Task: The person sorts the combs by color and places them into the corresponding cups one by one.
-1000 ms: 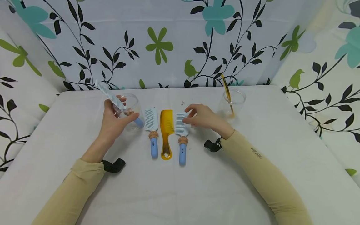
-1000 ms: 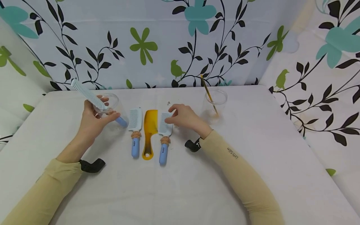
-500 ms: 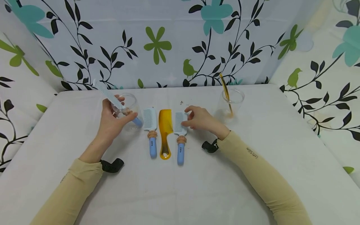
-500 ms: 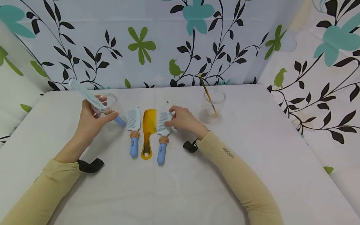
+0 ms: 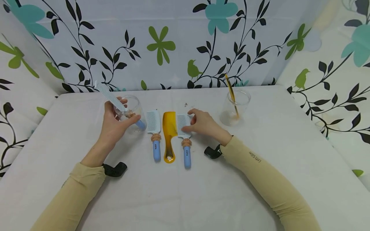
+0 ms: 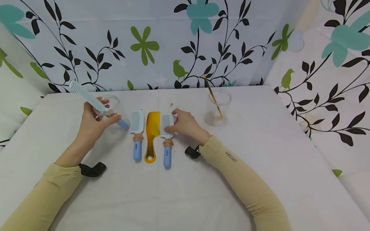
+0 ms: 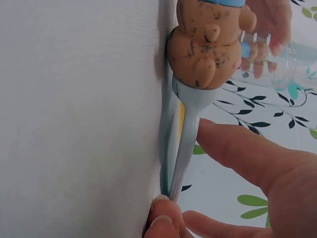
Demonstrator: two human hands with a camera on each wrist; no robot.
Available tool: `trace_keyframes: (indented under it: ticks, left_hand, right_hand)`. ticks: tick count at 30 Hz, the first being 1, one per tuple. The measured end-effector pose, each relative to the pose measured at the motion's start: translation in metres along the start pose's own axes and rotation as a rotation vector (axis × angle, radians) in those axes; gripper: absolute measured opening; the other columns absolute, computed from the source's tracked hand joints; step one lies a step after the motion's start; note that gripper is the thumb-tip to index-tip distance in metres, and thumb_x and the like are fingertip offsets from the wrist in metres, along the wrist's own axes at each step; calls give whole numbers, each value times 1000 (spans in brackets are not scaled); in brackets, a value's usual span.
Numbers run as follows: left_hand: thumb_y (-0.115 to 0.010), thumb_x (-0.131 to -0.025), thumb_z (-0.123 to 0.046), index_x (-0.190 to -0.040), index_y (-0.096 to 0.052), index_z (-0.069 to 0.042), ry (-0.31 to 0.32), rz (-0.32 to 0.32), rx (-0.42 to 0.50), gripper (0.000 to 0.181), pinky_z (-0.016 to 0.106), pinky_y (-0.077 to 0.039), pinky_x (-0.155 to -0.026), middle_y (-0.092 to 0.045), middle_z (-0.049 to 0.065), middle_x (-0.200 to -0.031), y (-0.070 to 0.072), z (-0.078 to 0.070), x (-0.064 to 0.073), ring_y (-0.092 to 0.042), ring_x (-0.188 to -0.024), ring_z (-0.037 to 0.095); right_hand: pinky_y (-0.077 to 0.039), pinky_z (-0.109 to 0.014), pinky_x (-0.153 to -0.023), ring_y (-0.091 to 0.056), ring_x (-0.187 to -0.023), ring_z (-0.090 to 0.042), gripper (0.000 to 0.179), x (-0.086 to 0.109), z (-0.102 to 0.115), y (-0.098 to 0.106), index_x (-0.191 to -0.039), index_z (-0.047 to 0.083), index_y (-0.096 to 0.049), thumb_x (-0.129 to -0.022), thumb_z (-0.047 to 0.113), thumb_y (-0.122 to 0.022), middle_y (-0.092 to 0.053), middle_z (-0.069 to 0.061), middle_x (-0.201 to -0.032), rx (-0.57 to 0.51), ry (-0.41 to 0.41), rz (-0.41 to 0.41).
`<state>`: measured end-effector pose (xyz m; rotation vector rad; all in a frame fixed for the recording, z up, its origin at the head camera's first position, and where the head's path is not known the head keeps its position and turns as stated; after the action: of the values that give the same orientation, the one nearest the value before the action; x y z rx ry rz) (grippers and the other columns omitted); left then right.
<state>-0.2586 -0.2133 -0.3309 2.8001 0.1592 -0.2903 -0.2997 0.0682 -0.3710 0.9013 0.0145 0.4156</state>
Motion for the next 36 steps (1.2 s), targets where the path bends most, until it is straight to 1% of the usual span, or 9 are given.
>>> trace_keyframes:
  ticks: [3, 9, 14, 20, 23, 27, 31, 36]
  left_hand:
    - [-76, -87, -13, -149, -20, -12, 5, 0, -3, 84, 53, -20, -123, -38, 2, -142, 0, 1, 0, -31, -144, 28]
    - [-76, -87, -15, -149, -20, -13, 8, -3, -7, 84, 54, -19, -123, -39, -1, -140, 0, 1, 0, -31, -144, 27]
    - [-76, -87, -19, -149, -21, -14, 1, -8, -10, 83, 56, -20, -122, -40, 4, -144, 0, 0, 1, -32, -143, 28]
    - [-76, -88, -20, -148, -22, -15, 0, -6, -8, 81, 55, -20, -122, -38, 8, -145, 0, 0, 1, -32, -142, 26]
    - [-76, -88, -20, -148, -22, -16, -3, -5, -3, 81, 56, -19, -122, -40, 5, -143, 0, -1, 2, -32, -142, 26]
    - [-76, -88, -20, -148, -22, -16, -1, -4, -5, 80, 56, -19, -122, -41, 2, -141, 0, 0, 2, -33, -143, 26]
    - [-75, -88, -21, -148, -22, -16, 1, -2, -9, 80, 56, -19, -122, -39, 8, -146, 1, 0, 2, -32, -143, 26]
    - [-76, -88, -17, -148, -21, -14, 0, 3, -4, 81, 55, -19, -123, -39, 5, -144, 0, 1, 0, -31, -143, 26]
  right_hand:
    - [-39, -25, -65, -50, -77, -19, 72, 0, 0, -1, -142, 6, -47, -85, 38, -78, -58, -6, -90, 8, 9, -11]
    - [-38, -25, -63, -50, -77, -19, 74, 1, 2, -3, -143, 8, -46, -85, 40, -78, -58, -6, -90, 19, 1, 0]
    - [-38, -26, -62, -50, -74, -19, 78, 1, 3, -6, -145, 9, -44, -83, 42, -79, -58, -6, -88, 25, -8, 13]
    - [-38, -25, -61, -51, -72, -19, 76, 3, 7, -9, -145, 8, -43, -85, 38, -78, -59, -7, -86, 22, 19, 9]
    - [-38, -26, -61, -51, -72, -19, 79, 3, 9, -9, -147, 8, -40, -84, 35, -79, -60, -7, -87, 2, 26, 2]
    - [-39, -26, -62, -52, -71, -19, 85, 2, 7, -8, -150, 9, -35, -82, 32, -81, -60, -7, -86, -33, 14, -13]
    - [-41, -26, -61, -52, -68, -19, 86, 0, 4, -5, -150, 10, -34, -82, 31, -82, -60, -6, -83, -68, 4, -22]
    - [-44, -26, -63, -58, -66, -18, 84, -1, 0, -2, -150, 9, -35, -83, 27, -82, -61, -6, -86, -121, -26, -24]
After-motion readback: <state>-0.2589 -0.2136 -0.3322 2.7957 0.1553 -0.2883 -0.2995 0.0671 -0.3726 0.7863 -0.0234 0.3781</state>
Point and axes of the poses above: each hand's wrist, its own x-axis away from the middle knuckle, its own y-axis out of the back of the hand, z = x × y, the point moved 8 cm from there along -x, towards the middle knuckle
